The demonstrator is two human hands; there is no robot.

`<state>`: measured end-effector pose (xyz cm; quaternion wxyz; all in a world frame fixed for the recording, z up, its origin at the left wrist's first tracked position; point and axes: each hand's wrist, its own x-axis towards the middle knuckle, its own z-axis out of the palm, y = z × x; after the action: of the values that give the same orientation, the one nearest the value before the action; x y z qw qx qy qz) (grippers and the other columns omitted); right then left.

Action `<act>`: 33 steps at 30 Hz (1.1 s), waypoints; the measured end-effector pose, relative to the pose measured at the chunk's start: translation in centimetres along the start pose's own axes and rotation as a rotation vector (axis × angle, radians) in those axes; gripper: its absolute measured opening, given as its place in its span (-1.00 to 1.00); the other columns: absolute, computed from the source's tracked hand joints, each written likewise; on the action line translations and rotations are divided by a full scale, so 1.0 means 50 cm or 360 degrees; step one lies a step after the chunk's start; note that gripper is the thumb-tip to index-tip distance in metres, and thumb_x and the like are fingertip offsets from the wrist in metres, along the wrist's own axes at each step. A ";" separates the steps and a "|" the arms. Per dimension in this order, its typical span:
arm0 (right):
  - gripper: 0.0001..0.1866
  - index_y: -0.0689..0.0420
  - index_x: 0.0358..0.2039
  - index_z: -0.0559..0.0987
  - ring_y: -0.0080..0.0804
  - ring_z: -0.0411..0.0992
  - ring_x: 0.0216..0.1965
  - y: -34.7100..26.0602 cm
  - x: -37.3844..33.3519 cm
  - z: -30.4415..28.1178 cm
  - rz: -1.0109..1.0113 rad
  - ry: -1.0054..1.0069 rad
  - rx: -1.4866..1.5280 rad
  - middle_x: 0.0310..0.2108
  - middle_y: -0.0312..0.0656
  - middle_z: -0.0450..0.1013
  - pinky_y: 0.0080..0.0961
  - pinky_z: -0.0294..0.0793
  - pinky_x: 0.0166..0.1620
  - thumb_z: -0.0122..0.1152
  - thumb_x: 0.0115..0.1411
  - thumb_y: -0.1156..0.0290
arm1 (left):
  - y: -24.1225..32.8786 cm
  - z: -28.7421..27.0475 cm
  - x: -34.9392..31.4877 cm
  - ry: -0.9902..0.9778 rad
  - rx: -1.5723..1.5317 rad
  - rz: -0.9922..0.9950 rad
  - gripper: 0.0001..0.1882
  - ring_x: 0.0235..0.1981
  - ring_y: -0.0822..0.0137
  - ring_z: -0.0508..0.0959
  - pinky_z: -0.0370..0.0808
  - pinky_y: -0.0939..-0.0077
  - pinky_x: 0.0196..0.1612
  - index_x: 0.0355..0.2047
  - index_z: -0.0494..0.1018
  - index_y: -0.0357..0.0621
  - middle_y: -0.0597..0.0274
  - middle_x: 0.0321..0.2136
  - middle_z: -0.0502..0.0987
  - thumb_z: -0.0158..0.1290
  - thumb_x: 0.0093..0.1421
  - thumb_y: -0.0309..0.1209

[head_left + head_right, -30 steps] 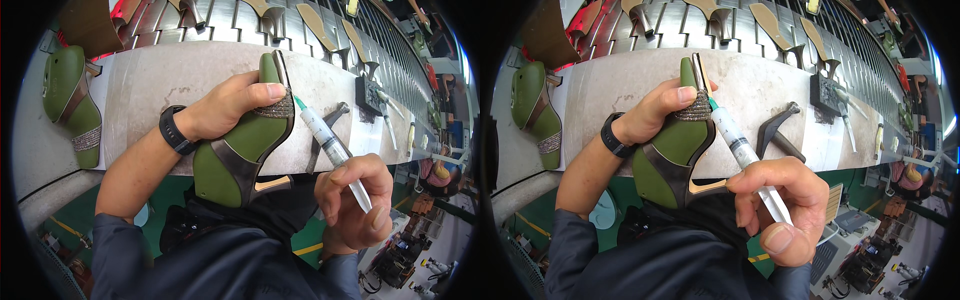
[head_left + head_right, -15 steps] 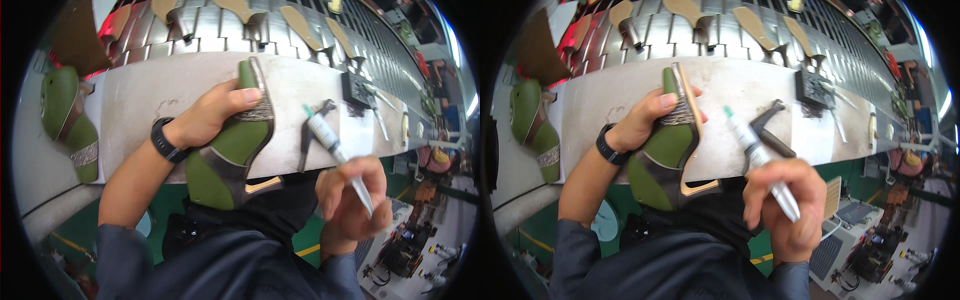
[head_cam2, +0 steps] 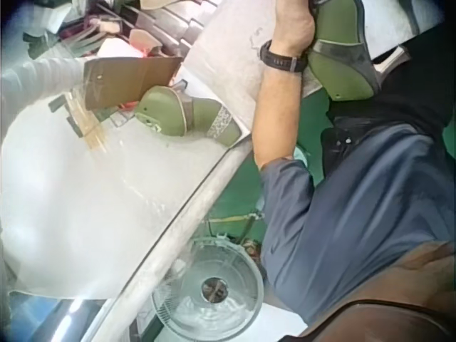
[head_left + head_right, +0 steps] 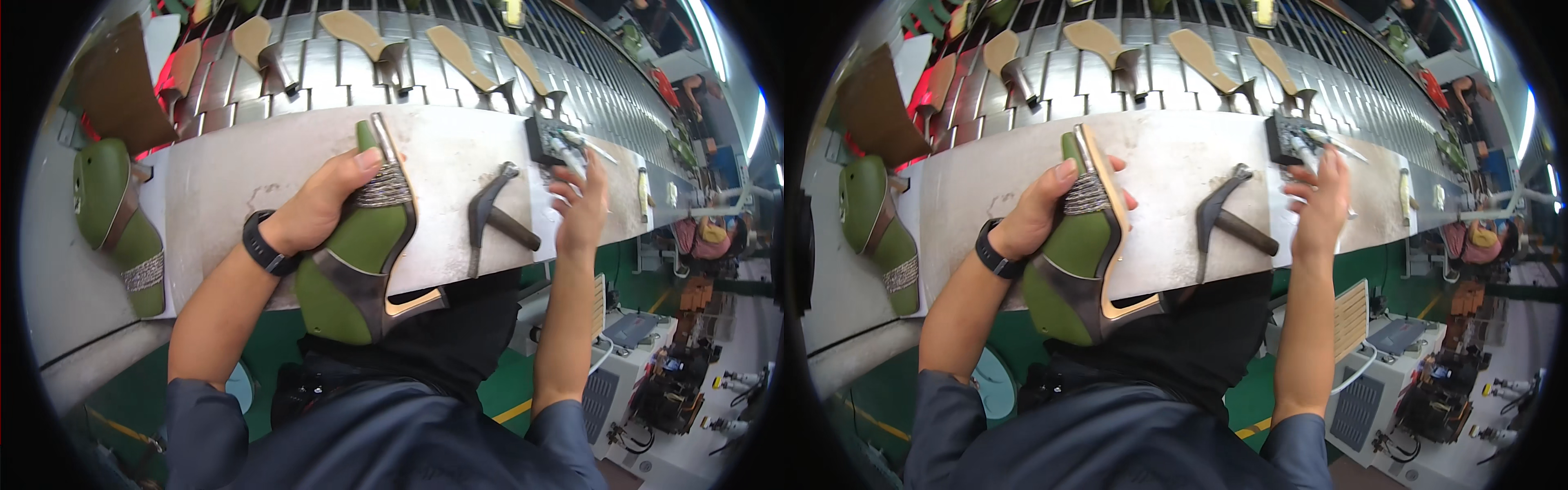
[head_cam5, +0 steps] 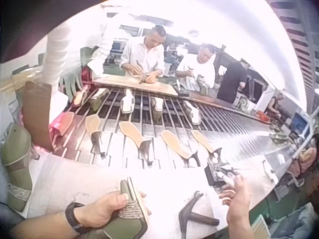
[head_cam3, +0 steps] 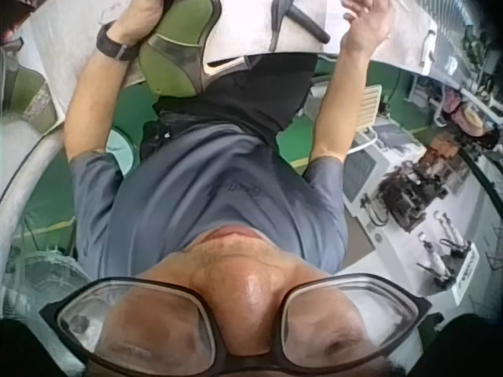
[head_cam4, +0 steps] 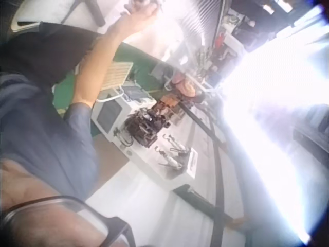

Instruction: The person picks up a green high-heeled shoe from an assembly line and uses a brush to apply a substance to the sole. The person then presses a tan sole piece onto the bottom of the shoe, secures it by hand, and uses a hammer to tap around the edges. A syringe is then used to apply a liquid along the seam between the sole and the shoe body.

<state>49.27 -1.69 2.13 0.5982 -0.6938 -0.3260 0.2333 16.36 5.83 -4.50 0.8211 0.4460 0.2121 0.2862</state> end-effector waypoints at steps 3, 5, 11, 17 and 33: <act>-0.56 0.29 0.22 0.38 -0.69 0.33 -0.34 0.021 -0.093 -0.040 -0.0707 0.0295 -0.0246 -0.29 -0.32 0.38 -0.72 0.32 -0.31 0.21 0.39 0.48 | 0.017 0.019 -0.008 -0.0069 0.0005 -0.0067 -0.15 -0.05 0.20 0.67 0.61 0.36 0.04 0.32 0.22 -0.31 -0.13 -0.01 0.60 0.00 0.34 0.19; -0.76 0.28 0.01 0.52 -0.65 0.37 -0.33 -0.004 -0.176 -0.034 -0.0563 0.0055 -0.0072 -0.24 -0.30 0.43 -0.65 0.40 -0.27 0.22 0.35 0.55 | 0.018 0.034 -0.003 -0.0146 0.0040 -0.0074 -0.12 -0.05 0.24 0.65 0.59 0.39 0.05 0.32 0.22 -0.32 -0.11 0.00 0.60 0.02 0.31 0.22; -0.34 0.28 0.33 0.37 -0.24 0.37 0.27 -0.045 -0.162 0.139 -0.0016 -0.1455 0.0169 0.24 0.01 0.41 -0.29 0.42 0.23 0.36 0.24 0.47 | 0.024 0.050 -0.023 -0.0260 0.0175 -0.0090 0.01 -0.05 0.34 0.61 0.55 0.46 0.04 0.27 0.27 -0.35 0.05 -0.05 0.57 0.11 0.18 0.35; -0.12 0.35 0.39 0.29 -0.16 0.42 0.27 -0.030 -0.106 0.181 0.0268 -0.1904 0.0409 0.27 0.12 0.42 -0.22 0.34 0.36 0.43 0.18 0.15 | 0.003 0.042 -0.013 -0.0304 0.0198 -0.0084 0.04 -0.03 0.31 0.60 0.56 0.45 0.02 0.27 0.26 -0.40 -0.02 -0.02 0.55 0.10 0.16 0.35; -0.01 0.26 0.34 0.38 -0.18 0.45 0.24 -0.033 -0.085 0.195 0.0388 -0.1996 0.0294 0.25 0.05 0.45 -0.22 0.40 0.32 0.59 -0.02 0.04 | 0.028 0.053 -0.018 -0.0281 0.0363 -0.0186 0.07 0.02 0.28 0.54 0.50 0.41 0.07 0.27 0.24 -0.37 0.04 0.00 0.50 0.21 0.03 0.29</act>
<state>39.14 1.92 1.74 0.3206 -0.4033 -0.5112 0.6880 16.87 4.23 -1.86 0.7958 0.5467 0.1959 0.1716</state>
